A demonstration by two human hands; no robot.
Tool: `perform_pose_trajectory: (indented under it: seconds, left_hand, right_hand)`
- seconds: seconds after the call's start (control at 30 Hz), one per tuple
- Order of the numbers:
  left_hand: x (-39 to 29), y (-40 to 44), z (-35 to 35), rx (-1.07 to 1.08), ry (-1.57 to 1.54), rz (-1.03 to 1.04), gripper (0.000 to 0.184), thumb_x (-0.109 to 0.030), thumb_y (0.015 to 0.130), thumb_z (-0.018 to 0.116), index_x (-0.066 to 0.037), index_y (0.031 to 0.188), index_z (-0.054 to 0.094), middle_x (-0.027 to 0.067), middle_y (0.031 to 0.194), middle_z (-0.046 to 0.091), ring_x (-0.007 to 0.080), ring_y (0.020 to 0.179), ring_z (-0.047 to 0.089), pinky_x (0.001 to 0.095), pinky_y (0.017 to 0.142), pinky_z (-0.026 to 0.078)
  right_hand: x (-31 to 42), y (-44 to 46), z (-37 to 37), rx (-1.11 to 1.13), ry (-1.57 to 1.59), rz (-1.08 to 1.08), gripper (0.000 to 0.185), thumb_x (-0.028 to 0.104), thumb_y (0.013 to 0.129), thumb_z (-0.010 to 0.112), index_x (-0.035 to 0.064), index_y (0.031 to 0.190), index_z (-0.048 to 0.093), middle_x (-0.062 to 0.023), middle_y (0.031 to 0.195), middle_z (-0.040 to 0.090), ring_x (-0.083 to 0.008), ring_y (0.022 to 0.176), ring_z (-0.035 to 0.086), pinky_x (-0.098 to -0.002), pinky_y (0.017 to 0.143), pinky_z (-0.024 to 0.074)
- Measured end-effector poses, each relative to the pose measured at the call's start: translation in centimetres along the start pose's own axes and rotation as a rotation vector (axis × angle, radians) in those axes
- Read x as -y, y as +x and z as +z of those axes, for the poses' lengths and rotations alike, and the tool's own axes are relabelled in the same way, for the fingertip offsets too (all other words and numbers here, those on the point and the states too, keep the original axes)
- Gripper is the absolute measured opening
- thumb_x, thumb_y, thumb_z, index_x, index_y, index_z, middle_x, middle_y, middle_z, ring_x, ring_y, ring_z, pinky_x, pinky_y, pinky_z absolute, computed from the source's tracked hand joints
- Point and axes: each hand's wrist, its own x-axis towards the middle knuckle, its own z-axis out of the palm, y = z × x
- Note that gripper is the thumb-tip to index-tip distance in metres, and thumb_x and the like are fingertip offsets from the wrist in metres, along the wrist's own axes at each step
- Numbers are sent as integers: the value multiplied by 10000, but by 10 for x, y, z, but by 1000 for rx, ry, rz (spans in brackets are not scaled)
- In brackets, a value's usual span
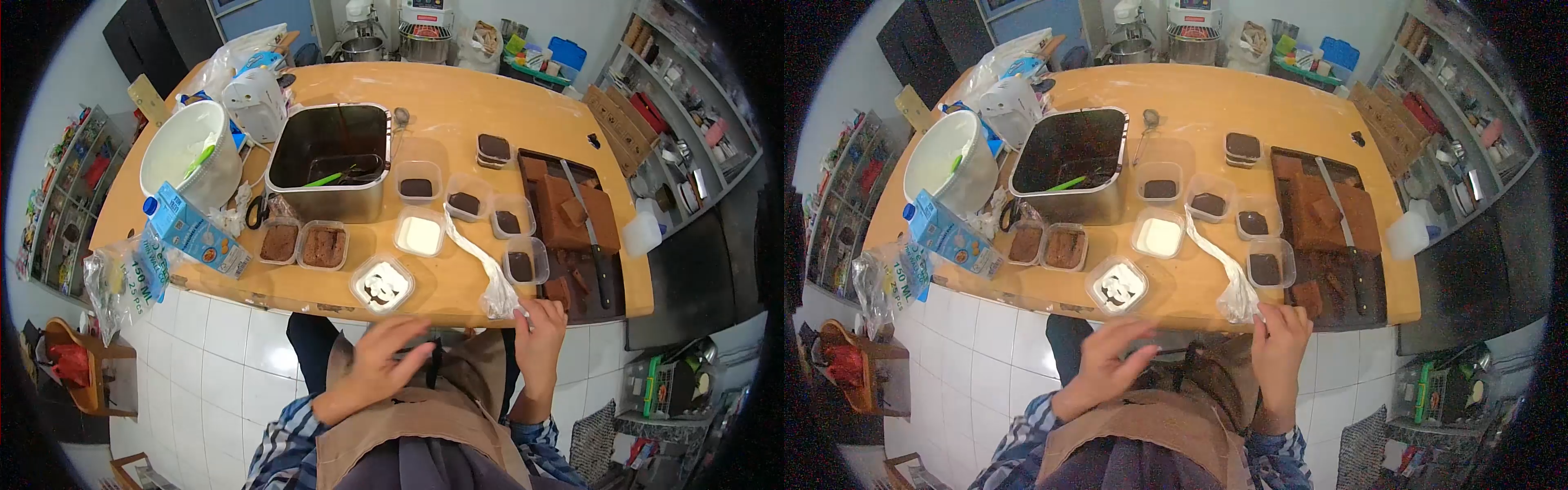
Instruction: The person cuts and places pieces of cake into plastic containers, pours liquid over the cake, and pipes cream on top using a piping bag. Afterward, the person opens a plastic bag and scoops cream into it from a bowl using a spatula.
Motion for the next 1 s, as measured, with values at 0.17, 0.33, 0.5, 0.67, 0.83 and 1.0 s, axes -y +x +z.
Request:
perform_pose_trajectory:
  seconds: [0.17,0.33,0.5,0.67,0.83,1.0]
  left_hand:
    - [26,20,62,195,-493,-288,348,-59,828,653,5,1160,568,102,998,627,162,897,611,260,763,497]
    - [27,23,74,254,-699,-490,285,-14,847,619,34,1124,575,69,986,599,115,822,612,231,729,496]
    - [18,25,63,255,-582,-423,260,-54,821,667,-9,1076,637,46,957,626,92,773,565,231,670,469]
    - [8,30,55,195,-310,-144,174,-42,803,673,10,967,652,88,885,626,134,717,581,246,621,463]
    - [4,31,50,124,-273,-57,68,-33,821,641,21,862,642,96,783,611,156,673,568,266,556,433]
    - [-9,34,31,153,-372,-40,57,-34,824,637,5,863,648,109,929,629,165,837,592,285,741,463]
  right_hand:
    - [8,1,-13,-175,203,-21,133,-2,721,671,7,853,656,-100,811,616,-251,774,548,-345,695,415]
    - [15,0,-25,-238,410,22,108,-17,725,675,-7,830,656,-110,777,623,-237,729,558,-319,653,443]
    - [11,-3,-27,-237,566,36,129,-37,712,684,-15,837,658,-102,769,624,-215,728,558,-303,655,439]
    - [20,6,-39,-189,628,-37,148,-56,686,693,-15,824,659,-97,763,623,-212,720,555,-299,645,436]
    - [32,23,-55,-147,652,-170,154,-73,667,691,-11,804,659,-97,766,625,-208,712,551,-293,636,432]
    - [41,31,-76,-150,707,-175,146,-70,652,682,-26,789,654,-94,742,616,-199,714,545,-287,643,425]
